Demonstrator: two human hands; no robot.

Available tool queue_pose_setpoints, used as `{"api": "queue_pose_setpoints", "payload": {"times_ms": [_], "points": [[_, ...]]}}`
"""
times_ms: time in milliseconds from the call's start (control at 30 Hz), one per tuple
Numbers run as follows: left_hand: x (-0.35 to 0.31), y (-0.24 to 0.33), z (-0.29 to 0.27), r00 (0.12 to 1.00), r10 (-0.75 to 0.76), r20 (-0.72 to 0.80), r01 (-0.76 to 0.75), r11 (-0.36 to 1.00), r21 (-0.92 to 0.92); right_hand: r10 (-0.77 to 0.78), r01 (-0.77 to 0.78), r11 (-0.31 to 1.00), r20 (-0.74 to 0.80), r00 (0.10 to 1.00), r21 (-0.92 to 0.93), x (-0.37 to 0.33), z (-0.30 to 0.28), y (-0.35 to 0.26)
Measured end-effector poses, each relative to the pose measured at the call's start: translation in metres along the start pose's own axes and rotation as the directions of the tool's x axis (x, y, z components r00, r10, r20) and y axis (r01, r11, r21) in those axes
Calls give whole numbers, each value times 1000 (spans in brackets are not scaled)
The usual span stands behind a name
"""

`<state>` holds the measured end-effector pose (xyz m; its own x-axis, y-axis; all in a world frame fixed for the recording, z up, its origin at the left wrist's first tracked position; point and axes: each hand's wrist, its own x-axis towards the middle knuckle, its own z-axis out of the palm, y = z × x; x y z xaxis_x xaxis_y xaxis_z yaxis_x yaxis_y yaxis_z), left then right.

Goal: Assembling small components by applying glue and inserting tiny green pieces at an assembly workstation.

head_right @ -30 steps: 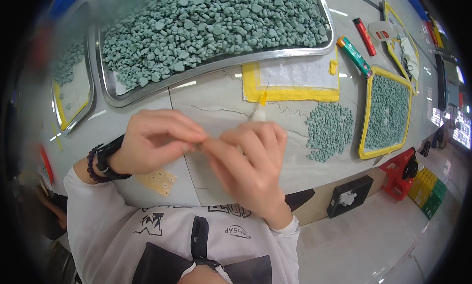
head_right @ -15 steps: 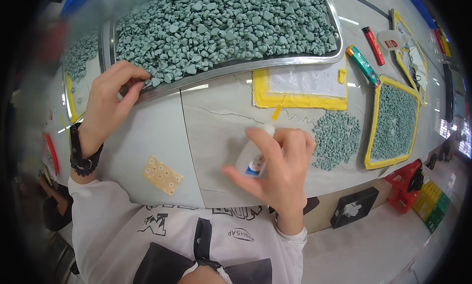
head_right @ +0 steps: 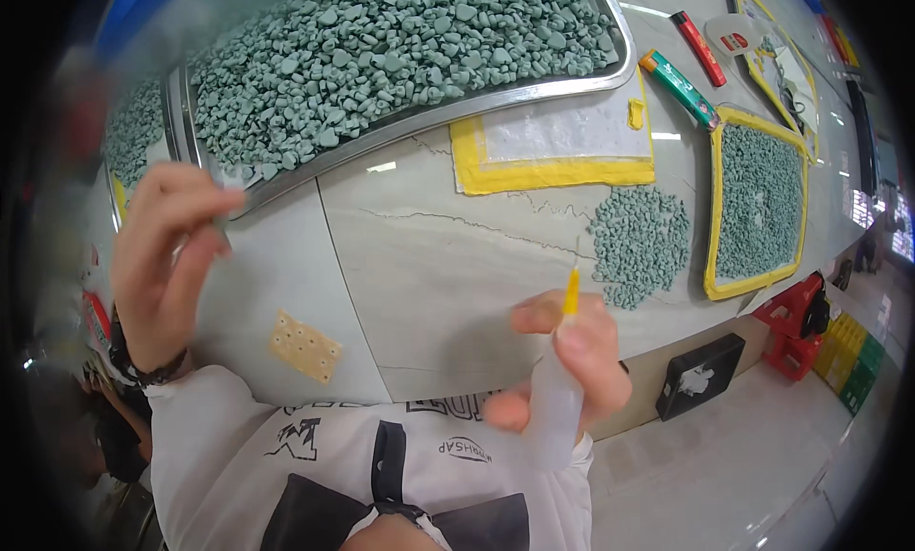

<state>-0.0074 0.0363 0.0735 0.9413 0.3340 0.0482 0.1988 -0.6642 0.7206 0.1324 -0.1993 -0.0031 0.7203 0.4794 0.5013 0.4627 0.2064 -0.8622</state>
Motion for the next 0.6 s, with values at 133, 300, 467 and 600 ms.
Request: {"api": "queue_pose_setpoints", "payload": {"times_ms": [133, 300, 467, 600], "points": [[-5, -2, 59, 894, -201, 401, 448, 369, -814, -49, 42, 999, 342, 939, 29, 22, 8, -9], [7, -24, 83, 854, -294, 430, 499, 226, -837, -74, 88, 996, 393, 917, -17, 17, 20, -3], [2, -32, 85, 890, -199, 410, 453, 290, -843, 6, 23, 997, 359, 933, -76, 9, 17, 2], [-1, -34, 90, 929, -168, 330, 368, 316, -875, 0, 16, 999, 402, 915, -35, 9, 17, 4]]}}
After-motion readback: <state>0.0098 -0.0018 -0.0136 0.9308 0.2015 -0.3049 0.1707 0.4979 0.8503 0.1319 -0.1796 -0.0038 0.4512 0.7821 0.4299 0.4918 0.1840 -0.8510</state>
